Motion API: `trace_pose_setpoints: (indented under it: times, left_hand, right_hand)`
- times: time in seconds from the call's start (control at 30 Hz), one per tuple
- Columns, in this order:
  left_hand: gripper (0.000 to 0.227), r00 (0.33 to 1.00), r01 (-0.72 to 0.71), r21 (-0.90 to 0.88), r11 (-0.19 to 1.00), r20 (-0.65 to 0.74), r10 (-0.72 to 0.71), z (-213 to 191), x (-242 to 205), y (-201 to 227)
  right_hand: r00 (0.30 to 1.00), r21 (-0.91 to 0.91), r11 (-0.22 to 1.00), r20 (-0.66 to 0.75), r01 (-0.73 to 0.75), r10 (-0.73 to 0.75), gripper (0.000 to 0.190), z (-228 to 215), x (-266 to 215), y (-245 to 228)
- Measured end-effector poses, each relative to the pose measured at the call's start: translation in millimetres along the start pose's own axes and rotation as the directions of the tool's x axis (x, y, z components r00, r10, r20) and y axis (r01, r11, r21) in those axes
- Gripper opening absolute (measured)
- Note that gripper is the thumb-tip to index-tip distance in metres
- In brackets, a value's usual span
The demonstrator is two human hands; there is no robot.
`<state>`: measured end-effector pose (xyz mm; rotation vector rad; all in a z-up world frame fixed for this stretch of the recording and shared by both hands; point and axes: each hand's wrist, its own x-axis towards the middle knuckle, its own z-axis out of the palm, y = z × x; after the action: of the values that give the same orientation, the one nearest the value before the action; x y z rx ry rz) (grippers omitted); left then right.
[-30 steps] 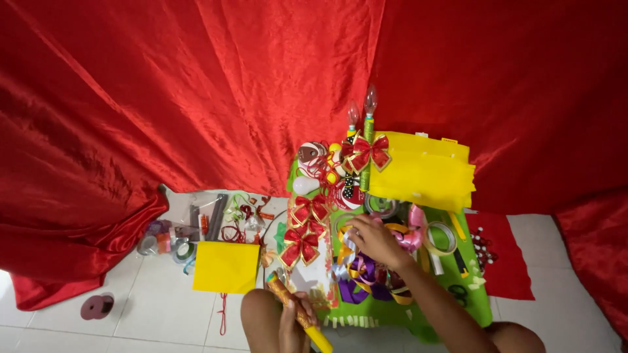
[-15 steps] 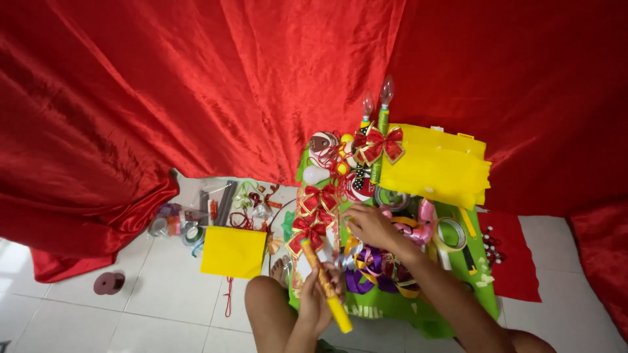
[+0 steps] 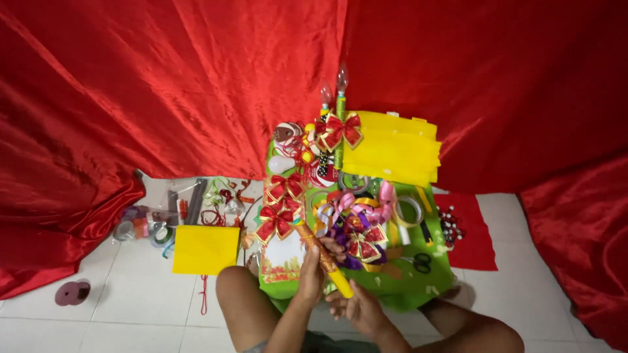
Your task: Decorating a yellow stick with colorful ribbons and bows to assemble a decorative toy.
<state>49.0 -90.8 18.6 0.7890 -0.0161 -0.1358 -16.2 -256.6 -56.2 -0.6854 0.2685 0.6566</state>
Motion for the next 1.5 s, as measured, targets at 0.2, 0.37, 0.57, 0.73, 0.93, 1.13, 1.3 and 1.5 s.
trace_pose_setpoints:
  times: [0.2, 0.37, 0.57, 0.73, 0.93, 1.13, 1.3, 1.5]
  left_hand:
    - [0.064, 0.994, 0.105, 0.514, 0.851, -0.034, -0.102, -19, -13, -1]
    - [0.058, 0.989, 0.14, 0.395, 0.908, -0.015, -0.146, -4, -19, -16]
    - [0.04, 0.987, 0.157, 0.289, 0.944, -0.066, -0.144, 12, -19, -11]
    - [0.027, 0.981, 0.192, 0.316, 0.929, -0.093, -0.171, 10, -20, -4]
    - [0.047, 0.972, 0.233, 0.4, 0.886, -0.109, -0.207, 3, -27, -3]
    - [0.035, 0.979, 0.194, 0.321, 0.927, -0.13, -0.16, -6, -31, 6]
    - [0.022, 0.982, 0.139, 0.283, 0.949, -0.163, -0.096, -35, -31, 9]
    - [0.038, 0.931, 0.185, 0.066, 0.981, -0.332, -0.153, -58, -25, 9]
  right_hand:
    - [0.981, 0.014, 0.99, -0.14, 0.138, -0.135, 0.046, -17, -13, 19]
    - [0.938, -0.246, 0.943, -0.208, 0.224, -0.277, 0.055, 9, -25, 3]
    - [0.896, -0.379, 0.862, -0.153, 0.337, -0.417, 0.053, 12, -20, 3]
    - [0.888, -0.383, 0.848, -0.128, 0.366, -0.441, 0.052, 6, -11, 14]
    - [0.917, -0.271, 0.919, -0.203, 0.285, -0.344, 0.052, 2, -4, 28]
    - [0.926, -0.42, 0.834, 0.042, 0.357, -0.375, 0.052, 15, -6, 13]
    - [0.828, -0.863, 0.284, 0.234, 0.418, -0.509, 0.039, 38, -6, -40]
    - [0.889, -0.971, -0.079, 0.238, 0.225, -0.392, 0.024, 49, 14, -112]
